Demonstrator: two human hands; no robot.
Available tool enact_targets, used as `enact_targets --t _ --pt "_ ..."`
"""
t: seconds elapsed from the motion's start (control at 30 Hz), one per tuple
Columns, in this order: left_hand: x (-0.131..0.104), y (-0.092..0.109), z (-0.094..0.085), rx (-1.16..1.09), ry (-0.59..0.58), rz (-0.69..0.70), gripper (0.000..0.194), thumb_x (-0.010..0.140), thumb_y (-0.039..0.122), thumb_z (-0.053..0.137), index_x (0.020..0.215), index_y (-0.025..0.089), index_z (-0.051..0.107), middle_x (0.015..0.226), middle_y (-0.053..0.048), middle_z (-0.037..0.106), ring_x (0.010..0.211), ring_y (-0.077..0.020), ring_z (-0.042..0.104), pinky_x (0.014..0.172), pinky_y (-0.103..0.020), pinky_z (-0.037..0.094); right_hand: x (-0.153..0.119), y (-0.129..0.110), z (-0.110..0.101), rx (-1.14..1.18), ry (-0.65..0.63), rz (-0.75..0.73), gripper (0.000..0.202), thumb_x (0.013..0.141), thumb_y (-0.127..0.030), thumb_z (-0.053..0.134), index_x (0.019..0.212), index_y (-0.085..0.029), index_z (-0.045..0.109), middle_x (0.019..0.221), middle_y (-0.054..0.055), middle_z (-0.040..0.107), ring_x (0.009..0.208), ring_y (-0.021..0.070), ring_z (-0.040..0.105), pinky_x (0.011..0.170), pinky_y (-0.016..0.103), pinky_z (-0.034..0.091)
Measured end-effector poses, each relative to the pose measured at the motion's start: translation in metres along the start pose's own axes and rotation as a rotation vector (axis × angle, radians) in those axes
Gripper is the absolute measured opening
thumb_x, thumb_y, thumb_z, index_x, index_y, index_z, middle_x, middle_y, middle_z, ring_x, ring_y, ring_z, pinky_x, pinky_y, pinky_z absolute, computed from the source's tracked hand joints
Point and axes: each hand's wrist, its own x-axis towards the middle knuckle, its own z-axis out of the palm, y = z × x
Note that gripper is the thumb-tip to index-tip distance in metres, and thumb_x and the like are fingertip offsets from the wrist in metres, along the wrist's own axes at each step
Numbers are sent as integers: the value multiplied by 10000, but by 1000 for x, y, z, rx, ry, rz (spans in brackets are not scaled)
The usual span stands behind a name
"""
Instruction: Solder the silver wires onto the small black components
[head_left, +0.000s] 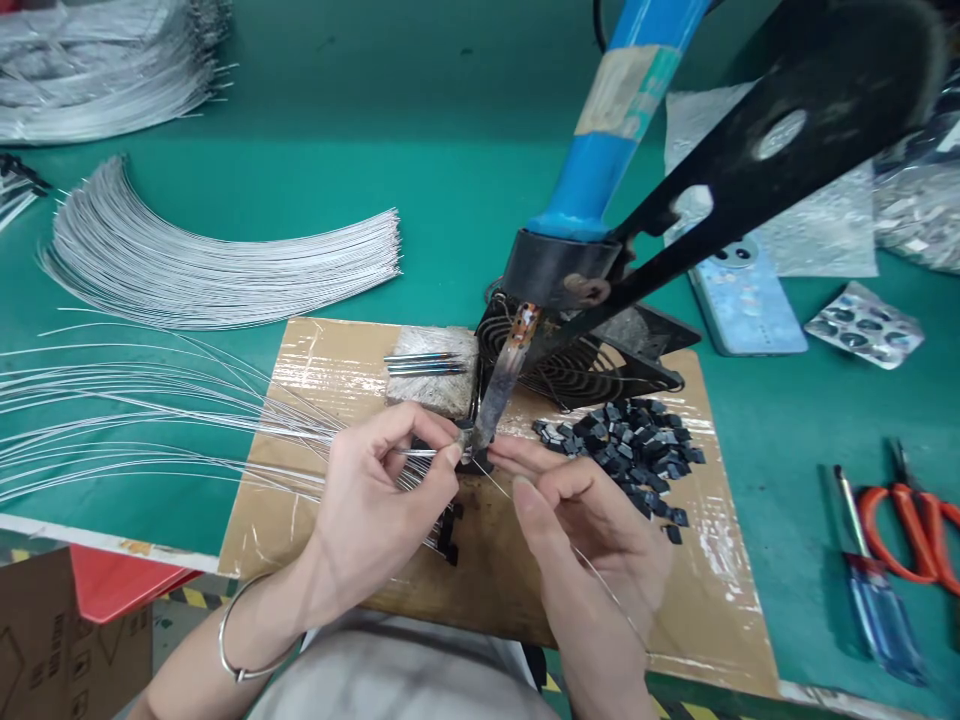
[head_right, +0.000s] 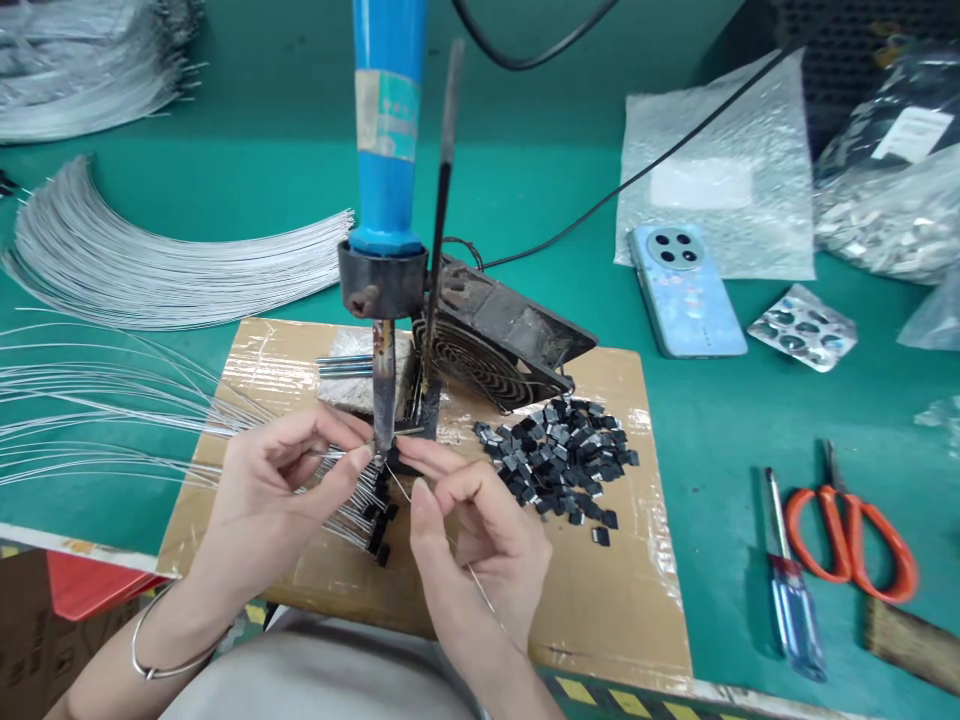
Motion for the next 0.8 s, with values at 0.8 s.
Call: enact_targets --t 0.8 --pt "-2 -1 0 42 27 47 133 833 127 658 712 181 669 803 -37 757 694 -153 646 565 -256 428 -1 2 1 33 15 -7 235 959 -185 684 740 -234 615 1120 50 821 1071 199 774 939 325 620"
